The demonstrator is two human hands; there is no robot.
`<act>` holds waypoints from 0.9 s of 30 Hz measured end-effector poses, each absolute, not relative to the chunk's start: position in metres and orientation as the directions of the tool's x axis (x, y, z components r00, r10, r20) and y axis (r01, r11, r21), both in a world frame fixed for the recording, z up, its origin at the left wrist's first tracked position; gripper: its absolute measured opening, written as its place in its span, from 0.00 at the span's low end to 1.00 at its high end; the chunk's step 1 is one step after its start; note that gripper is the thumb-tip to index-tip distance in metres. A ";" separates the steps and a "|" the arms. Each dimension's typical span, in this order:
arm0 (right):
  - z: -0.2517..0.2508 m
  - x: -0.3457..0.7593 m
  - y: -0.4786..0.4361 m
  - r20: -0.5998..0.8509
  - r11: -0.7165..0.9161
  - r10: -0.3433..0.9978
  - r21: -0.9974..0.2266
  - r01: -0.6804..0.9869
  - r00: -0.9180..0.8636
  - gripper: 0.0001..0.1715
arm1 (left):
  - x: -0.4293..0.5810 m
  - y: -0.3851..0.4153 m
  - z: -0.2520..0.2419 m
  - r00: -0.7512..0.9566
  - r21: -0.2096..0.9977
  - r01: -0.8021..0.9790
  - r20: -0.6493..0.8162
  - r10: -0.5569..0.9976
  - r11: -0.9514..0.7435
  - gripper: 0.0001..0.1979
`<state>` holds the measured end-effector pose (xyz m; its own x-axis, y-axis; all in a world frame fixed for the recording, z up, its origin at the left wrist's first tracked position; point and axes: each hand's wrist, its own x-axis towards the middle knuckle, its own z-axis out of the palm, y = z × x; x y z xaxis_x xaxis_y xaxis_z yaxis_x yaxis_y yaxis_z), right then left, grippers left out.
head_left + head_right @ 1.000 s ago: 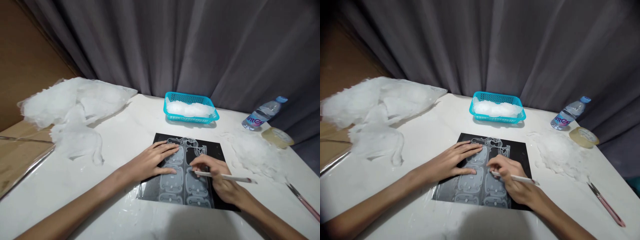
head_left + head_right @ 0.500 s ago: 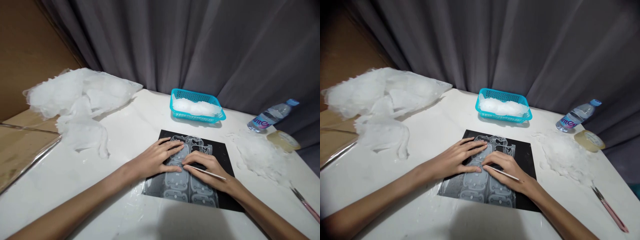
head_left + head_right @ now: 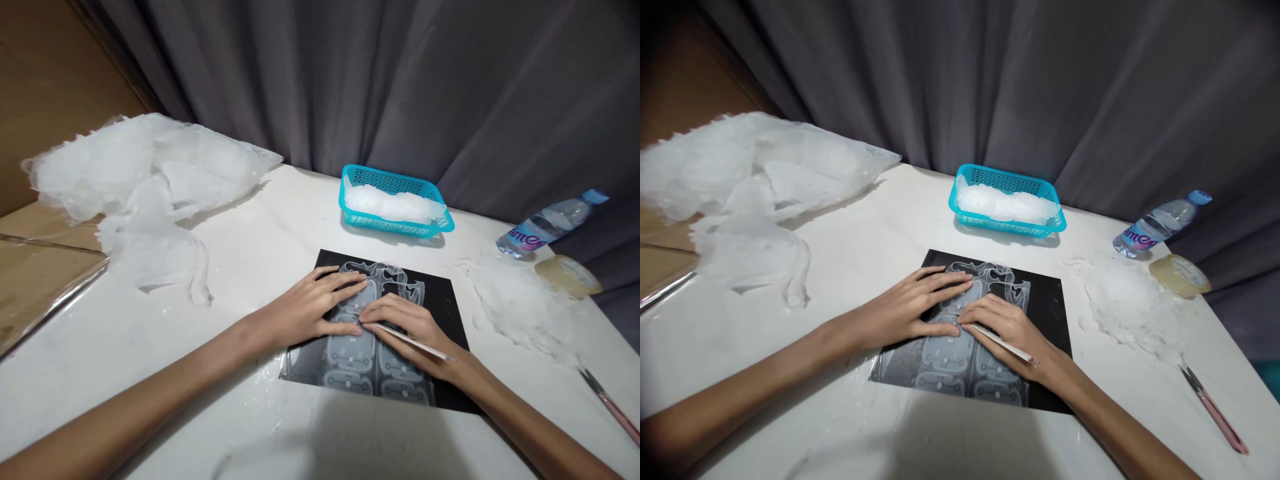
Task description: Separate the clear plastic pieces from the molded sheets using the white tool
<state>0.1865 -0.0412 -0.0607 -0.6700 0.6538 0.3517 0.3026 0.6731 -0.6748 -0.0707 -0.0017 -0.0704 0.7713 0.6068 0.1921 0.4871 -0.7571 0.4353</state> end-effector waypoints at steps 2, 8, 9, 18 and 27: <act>-0.061 0.185 -0.042 0.374 0.705 0.637 -0.636 0.313 -0.674 0.11 | -0.071 -0.001 -0.071 0.775 0.425 0.486 0.194 0.601 -0.764 0.40; -0.069 0.178 -0.044 0.459 0.808 0.575 -0.445 0.385 -0.677 0.09 | -0.071 -0.001 -0.069 0.781 0.405 0.489 0.191 0.594 -0.773 0.38; -0.069 0.178 -0.045 0.459 0.815 0.570 -0.423 0.397 -0.681 0.09 | -0.071 -0.001 -0.068 0.783 0.403 0.492 0.183 0.595 -0.772 0.38; -0.062 0.187 -0.052 0.416 0.792 0.609 -0.353 0.497 -0.675 0.09 | -0.069 -0.004 -0.068 0.778 0.393 0.497 0.194 0.598 -0.774 0.39; -0.076 0.185 -0.043 0.367 0.799 0.599 -0.322 0.507 -0.711 0.18 | -0.069 -0.003 -0.068 0.772 0.447 0.480 0.195 0.606 -0.755 0.39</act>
<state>0.1854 -0.0426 -0.0756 -0.7114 0.5992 0.3673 0.5069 0.7995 -0.3223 -0.0694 -0.0028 -0.0680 0.7715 0.6056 0.1949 0.4798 -0.7550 0.4470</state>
